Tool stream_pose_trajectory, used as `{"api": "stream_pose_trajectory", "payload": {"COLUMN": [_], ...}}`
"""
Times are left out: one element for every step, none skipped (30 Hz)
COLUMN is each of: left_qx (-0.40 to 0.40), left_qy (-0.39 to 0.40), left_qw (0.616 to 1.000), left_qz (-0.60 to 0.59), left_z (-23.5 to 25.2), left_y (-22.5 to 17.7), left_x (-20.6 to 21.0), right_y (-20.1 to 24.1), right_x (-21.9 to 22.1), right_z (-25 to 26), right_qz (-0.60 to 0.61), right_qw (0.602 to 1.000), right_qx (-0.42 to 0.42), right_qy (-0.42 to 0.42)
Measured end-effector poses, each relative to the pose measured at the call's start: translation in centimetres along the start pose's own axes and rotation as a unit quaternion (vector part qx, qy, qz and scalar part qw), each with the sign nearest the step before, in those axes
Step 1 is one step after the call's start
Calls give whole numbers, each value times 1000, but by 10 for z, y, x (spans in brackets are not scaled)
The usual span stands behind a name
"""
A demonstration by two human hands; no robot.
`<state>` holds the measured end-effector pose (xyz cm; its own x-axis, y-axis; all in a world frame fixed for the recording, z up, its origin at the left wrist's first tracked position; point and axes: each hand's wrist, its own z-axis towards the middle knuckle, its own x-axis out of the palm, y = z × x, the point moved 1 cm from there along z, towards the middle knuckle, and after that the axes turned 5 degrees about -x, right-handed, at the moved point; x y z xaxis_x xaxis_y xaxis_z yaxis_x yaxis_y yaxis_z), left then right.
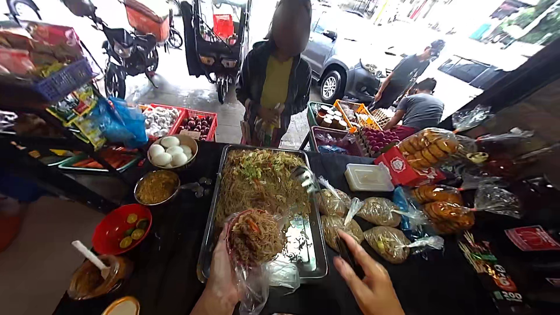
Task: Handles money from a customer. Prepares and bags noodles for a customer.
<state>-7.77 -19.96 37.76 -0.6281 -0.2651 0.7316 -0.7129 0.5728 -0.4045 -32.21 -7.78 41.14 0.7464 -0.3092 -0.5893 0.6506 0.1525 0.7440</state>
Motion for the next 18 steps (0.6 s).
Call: {"api": "stream_pose_trajectory", "payload": {"left_qx": [1,3,6,9,17,31,46,57,64,67,68,66,65,66,69,72,74,75], "left_qy": [-7,-7,-9,-16,-26,-37,-47,-52,-50,-45,-40,-36,-35,-35,-38,-39,-39,-40], "left_qw": [1000,1000,1000,1000,999,999,998,997,996,996,996,997,997,997,997,996,996,996], "left_qz": [4,5,9,13,14,18,23,28,29,27,28,24,20,20,21,25,24,22], "left_z": [-3,-6,-8,-12,-14,-16,-18,-18,-18,-18,-18,-18,-17,-17,-16,-16,-15,-14], "left_y": [-1,-3,-4,-7,-8,-10,-11,-12,-13,-14,-15,-16,-16,-17,-17,-18,-18,-18], "left_x": [-2,-4,-4,-4,-5,-6,-8,-11,-13,-16,-18,-19,-19,-20,-19,-18,-19,-20], "right_y": [-16,-30,-41,-49,-54,-56,-57,-56,-55,-54,-53,-52,-52,-51,-50,-50,-49,-48], "right_x": [4,10,17,24,31,38,45,52,59,66,72,77,80,81,81,78,74,70], "right_z": [11,22,32,41,49,56,63,71,77,83,89,93,95,94,90,83,74,62], "right_qz": [-48,-94,-133,-168,-194,-213,-231,-243,-251,-259,-266,-273,-282,-291,-298,-301,-302,-300], "right_qw": [999,995,990,985,979,975,972,969,967,966,964,961,958,955,953,952,952,953], "right_qx": [1,-1,-1,-3,-6,-8,-10,-7,1,12,26,38,47,51,50,48,47,49], "right_qy": [-17,-33,-41,-49,-56,-56,-53,-45,-33,-20,-6,6,16,23,24,22,19,17]}}
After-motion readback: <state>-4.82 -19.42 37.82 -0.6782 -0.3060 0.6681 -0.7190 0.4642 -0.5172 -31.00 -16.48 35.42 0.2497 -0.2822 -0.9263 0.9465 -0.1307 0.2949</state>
